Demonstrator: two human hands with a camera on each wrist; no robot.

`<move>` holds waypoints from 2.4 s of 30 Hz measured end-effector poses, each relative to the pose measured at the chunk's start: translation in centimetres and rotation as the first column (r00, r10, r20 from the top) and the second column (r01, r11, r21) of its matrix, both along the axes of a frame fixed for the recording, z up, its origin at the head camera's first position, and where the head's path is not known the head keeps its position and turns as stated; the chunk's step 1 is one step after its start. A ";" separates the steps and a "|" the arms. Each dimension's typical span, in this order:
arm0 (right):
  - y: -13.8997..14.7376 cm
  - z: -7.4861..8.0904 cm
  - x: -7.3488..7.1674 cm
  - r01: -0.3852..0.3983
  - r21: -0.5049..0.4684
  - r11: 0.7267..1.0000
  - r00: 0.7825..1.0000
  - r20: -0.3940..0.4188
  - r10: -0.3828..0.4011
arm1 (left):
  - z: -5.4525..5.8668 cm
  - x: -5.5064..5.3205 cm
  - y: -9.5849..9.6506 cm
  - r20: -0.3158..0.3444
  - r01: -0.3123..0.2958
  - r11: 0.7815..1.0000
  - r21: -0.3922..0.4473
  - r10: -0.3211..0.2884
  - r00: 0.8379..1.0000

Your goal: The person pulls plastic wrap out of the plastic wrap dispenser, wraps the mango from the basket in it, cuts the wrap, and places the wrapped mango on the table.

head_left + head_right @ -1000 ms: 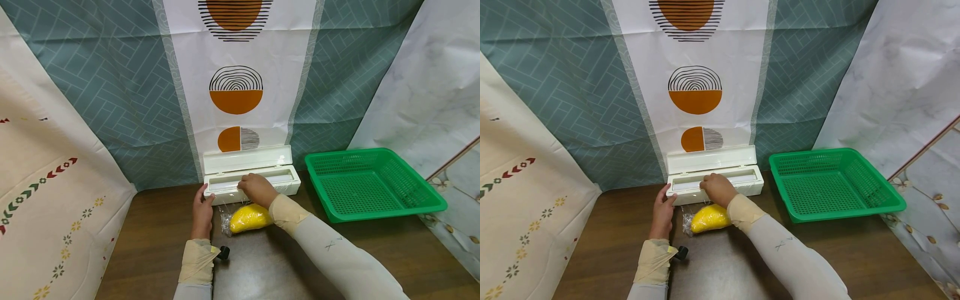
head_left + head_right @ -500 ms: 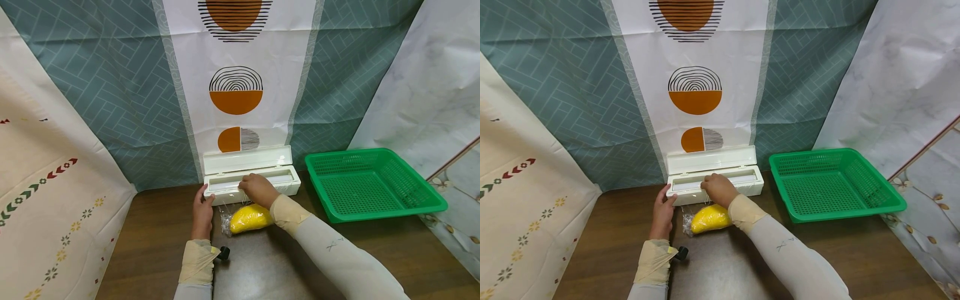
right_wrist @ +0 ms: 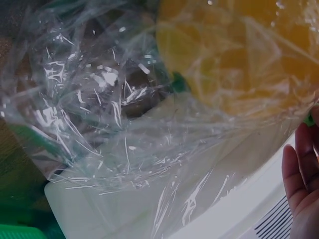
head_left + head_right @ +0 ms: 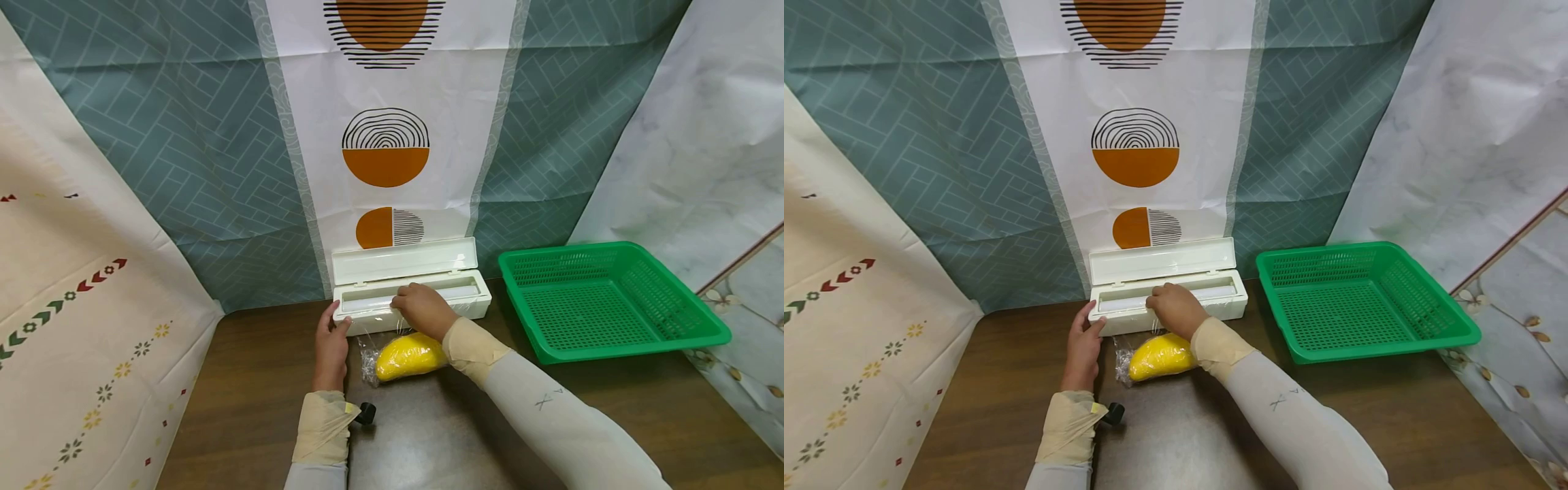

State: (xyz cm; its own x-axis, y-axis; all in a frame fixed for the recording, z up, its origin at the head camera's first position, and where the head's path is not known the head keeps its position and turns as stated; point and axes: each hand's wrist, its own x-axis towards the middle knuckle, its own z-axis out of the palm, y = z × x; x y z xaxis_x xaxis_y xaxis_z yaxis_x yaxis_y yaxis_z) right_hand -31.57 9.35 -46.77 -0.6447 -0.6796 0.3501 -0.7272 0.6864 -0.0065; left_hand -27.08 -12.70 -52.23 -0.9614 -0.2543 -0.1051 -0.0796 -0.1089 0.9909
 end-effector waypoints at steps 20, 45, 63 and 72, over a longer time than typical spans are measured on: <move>0.2 -0.1 0.0 -0.005 -0.007 1.000 1.000 -0.005 0.005 | 0.0 0.1 0.0 -0.006 -0.002 1.000 -0.005 0.002 1.000; 0.6 0.0 0.1 -0.009 -0.025 1.000 0.999 -0.038 0.008 | 0.1 0.2 0.0 0.003 -0.006 1.000 -0.007 0.006 1.000; 1.1 -0.1 -0.1 -0.012 -0.028 1.000 1.000 -0.026 0.011 | 0.1 0.0 0.0 -0.009 -0.004 1.000 0.008 0.004 1.000; 1.3 -0.1 -0.1 -0.010 -0.023 1.000 0.999 -0.032 0.009 | 0.1 0.0 0.0 0.000 -0.010 1.000 -0.004 0.010 1.000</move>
